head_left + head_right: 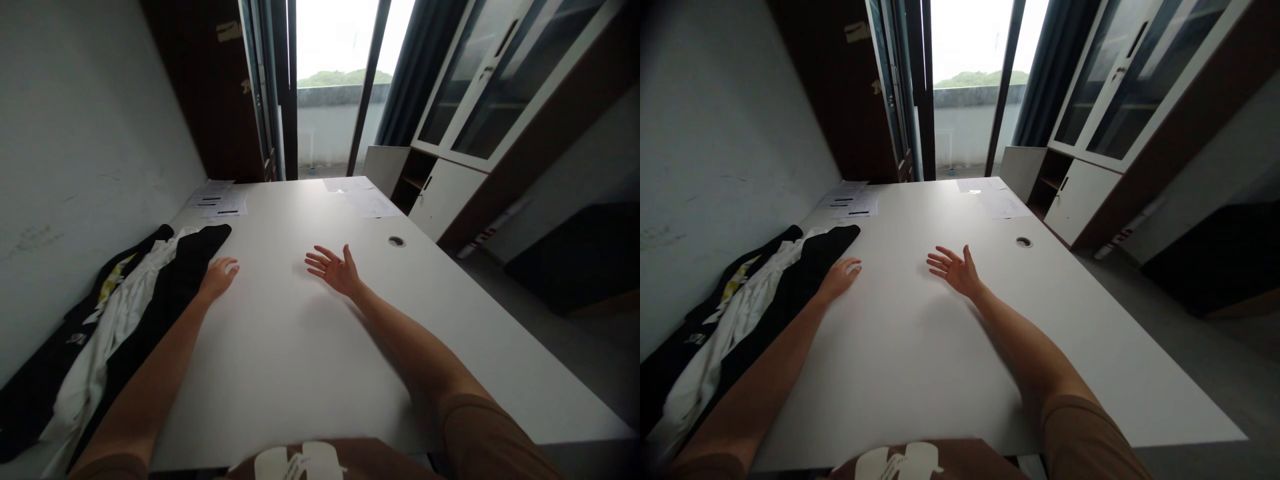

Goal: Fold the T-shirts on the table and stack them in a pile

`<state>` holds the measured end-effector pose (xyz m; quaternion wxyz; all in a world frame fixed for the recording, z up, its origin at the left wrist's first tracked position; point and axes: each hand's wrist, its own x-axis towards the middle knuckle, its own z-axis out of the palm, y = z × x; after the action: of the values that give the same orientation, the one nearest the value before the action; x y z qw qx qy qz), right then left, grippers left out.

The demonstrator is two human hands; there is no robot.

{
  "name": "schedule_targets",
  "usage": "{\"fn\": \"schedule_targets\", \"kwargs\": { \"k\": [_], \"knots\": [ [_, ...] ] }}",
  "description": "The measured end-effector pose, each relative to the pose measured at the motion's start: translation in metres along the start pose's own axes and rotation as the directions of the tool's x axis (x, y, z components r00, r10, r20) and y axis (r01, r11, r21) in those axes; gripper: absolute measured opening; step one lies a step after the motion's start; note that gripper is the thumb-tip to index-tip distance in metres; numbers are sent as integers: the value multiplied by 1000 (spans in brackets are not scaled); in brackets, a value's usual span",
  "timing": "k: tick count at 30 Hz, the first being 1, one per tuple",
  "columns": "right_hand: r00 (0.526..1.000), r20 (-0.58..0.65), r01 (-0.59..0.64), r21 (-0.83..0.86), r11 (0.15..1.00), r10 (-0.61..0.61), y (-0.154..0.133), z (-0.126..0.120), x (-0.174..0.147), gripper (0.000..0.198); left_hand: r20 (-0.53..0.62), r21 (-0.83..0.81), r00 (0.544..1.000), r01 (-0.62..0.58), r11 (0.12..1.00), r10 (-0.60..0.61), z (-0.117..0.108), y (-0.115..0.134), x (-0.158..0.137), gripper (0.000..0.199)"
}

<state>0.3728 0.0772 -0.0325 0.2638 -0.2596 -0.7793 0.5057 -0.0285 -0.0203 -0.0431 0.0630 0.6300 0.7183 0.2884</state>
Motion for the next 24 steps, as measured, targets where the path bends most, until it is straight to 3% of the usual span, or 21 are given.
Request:
{"fn": "schedule_targets", "kwargs": {
  "k": [2,4,6,9,11,14,18,20,24],
  "knots": [
    [999,-32,-19,115,993,23,1,-1,0,83,-20,222,998,54,974,-51,-24,-29,-6,49],
    [995,-86,-17,328,945,47,1,-2,0,84,-17,451,987,153,879,-163,-48,-56,-17,54],
    [988,-144,38,584,811,58,1,-2,0,77,-8,590,967,209,780,-253,-70,-79,-33,63],
    [982,-180,118,801,586,49,-4,1,1,38,-22,684,935,272,677,-354,-95,-103,-59,74],
    [984,-173,131,840,526,31,-11,5,1,19,-37,705,911,315,636,-410,-106,-111,-73,79],
    [988,-153,127,854,505,10,-25,12,0,27,-14,695,872,361,622,-489,-116,-119,-86,83],
    [995,-101,98,866,490,-19,-46,18,-8,32,99,656,821,371,657,-563,-126,-133,-89,74],
    [995,-87,99,874,476,-48,-54,20,-12,33,130,643,824,353,679,-552,-129,-136,-89,68],
    [992,-87,122,879,462,-96,-64,21,-16,35,107,646,874,302,701,-474,-130,-122,-85,61]
  ]
}}
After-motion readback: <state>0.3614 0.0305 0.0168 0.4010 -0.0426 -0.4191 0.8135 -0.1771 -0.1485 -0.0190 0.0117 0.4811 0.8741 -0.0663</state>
